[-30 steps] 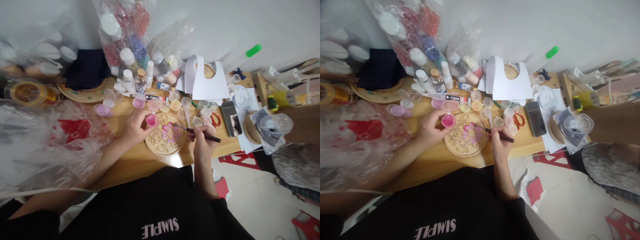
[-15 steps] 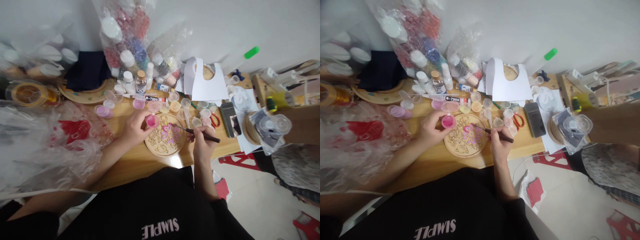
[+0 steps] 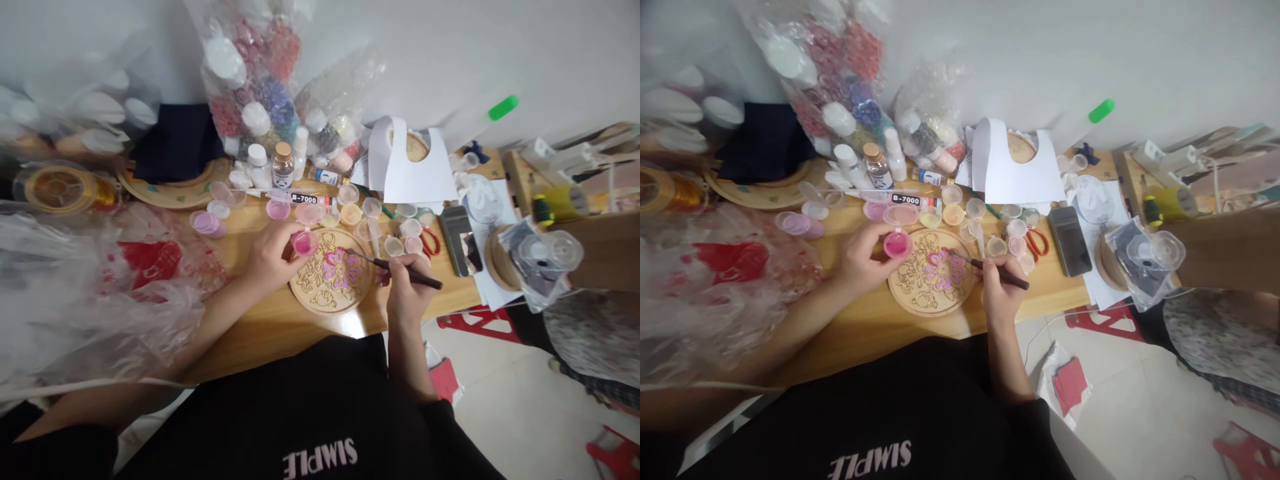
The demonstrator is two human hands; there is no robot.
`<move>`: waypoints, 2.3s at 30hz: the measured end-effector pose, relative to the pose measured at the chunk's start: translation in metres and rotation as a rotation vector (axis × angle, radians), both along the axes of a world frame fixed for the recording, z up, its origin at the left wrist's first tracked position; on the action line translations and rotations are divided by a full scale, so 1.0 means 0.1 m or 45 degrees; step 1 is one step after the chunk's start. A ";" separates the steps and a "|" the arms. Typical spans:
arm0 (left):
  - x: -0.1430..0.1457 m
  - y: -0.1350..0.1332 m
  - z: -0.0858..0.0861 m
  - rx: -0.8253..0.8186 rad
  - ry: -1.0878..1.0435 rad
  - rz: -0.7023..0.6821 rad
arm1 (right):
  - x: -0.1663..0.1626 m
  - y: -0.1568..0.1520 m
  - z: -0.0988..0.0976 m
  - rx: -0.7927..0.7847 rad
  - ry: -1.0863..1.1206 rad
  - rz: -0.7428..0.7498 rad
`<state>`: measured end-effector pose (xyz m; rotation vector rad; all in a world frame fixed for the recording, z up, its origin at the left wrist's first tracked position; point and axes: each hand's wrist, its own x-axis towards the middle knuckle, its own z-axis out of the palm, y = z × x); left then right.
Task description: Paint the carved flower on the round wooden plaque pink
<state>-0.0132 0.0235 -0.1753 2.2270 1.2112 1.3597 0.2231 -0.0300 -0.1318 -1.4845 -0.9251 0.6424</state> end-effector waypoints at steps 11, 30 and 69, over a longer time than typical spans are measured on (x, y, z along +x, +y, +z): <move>0.01 0.00 0.00 0.046 -0.008 0.014 | 0.03 -0.01 -0.08 0.011 0.000 0.032; 0.00 0.00 -0.01 -0.023 0.002 0.005 | 0.01 0.01 -0.02 -0.034 -0.052 0.003; 0.03 0.00 0.01 0.100 -0.015 0.013 | -0.01 0.01 -0.02 0.024 0.068 -0.023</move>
